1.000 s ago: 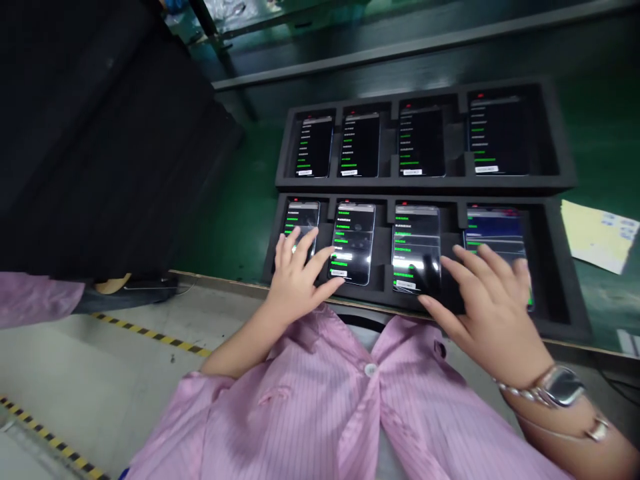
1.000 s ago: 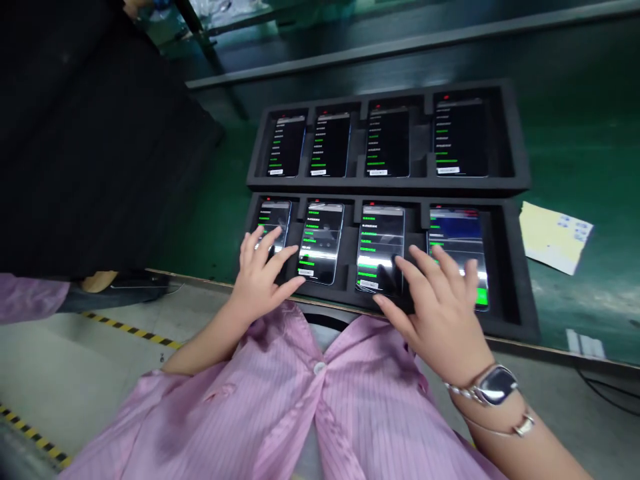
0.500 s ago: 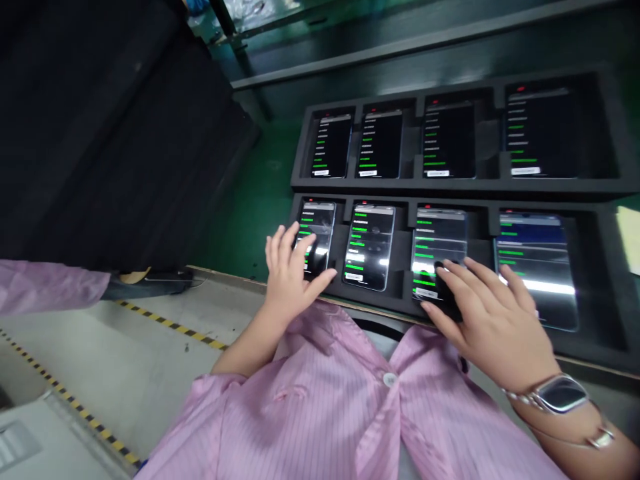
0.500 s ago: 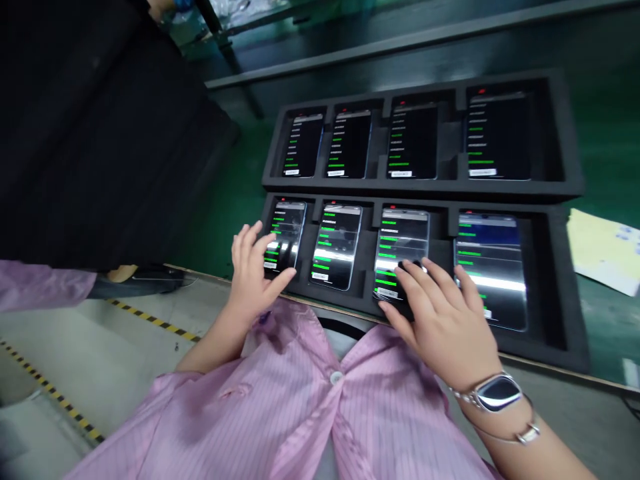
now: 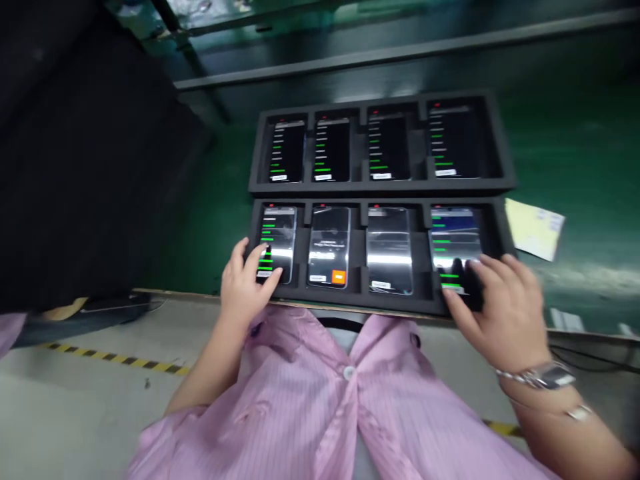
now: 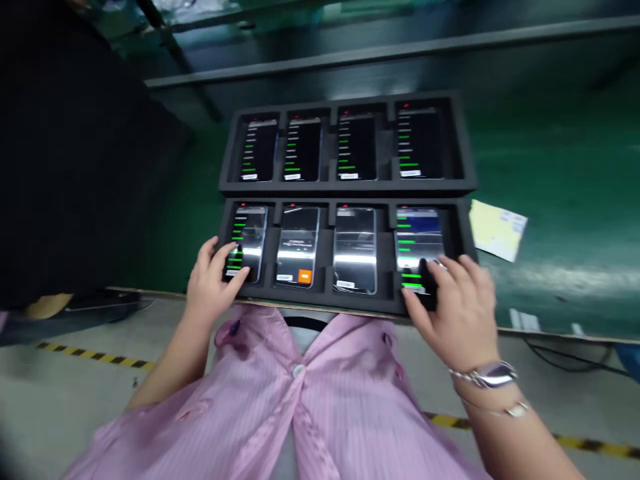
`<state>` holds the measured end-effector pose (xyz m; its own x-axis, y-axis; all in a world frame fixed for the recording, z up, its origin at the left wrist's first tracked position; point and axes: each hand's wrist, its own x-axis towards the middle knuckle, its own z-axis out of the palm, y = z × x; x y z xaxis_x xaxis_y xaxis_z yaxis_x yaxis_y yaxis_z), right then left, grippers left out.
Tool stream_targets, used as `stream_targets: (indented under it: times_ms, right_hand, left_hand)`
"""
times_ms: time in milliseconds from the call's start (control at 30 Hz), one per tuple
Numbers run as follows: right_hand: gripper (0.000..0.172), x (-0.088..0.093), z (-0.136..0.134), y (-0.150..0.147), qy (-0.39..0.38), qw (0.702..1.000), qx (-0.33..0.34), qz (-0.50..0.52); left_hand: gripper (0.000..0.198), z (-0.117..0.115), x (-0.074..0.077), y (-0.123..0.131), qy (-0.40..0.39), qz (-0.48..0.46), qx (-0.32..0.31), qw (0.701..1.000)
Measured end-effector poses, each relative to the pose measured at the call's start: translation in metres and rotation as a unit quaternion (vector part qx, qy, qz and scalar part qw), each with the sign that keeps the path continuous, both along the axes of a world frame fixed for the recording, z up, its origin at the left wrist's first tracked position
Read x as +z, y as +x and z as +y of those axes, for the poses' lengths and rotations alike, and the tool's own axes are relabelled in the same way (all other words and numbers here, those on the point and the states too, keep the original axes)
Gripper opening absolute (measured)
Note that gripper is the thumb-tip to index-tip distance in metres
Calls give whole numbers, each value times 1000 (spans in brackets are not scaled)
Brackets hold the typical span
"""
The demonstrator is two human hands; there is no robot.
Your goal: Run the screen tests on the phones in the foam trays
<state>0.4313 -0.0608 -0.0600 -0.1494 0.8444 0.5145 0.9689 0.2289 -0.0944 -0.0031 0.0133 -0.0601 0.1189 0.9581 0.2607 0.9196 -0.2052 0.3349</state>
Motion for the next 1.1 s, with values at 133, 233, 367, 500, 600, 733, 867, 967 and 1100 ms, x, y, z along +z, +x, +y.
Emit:
stream_targets:
  times_ms: [133,233,367,500,600,733,867,967,1100]
  right_hand:
    - [63,-10,-5,2,34,999,0,-3]
    - [69,-9,-5,-1,11,1000,-4,22]
    - [49,-5,-5,-3,-62,997,-23,32]
    - [52,1,-5,0,-54,996,-26,66]
    - [64,6,-2,6,-55,992,-52,104]
    - [83,12,15,11,-132,975,-89,152]
    - [91,19,32,16,-109,979,-87,149]
    - [96,21,29,27,-157,964,-133,169]
    - [90,14,10,37,-222,924,-201,238]
  left_hand:
    - [56,0,-1,0,-12,-7,9,1000]
    - [68,-1,-1,2,-11,-30,12,999]
    - [67,-2,1,4,-21,-40,21,999]
    - [68,-4,5,2,-50,-47,20,997]
    - [69,0,10,-1,-84,-37,9,996]
    - [72,21,19,1,-104,21,22,994]
    - [73,40,27,5,-96,57,38,993]
    - [77,37,24,-2,-108,32,41,993]
    - [78,21,5,-20,-154,-86,78,981]
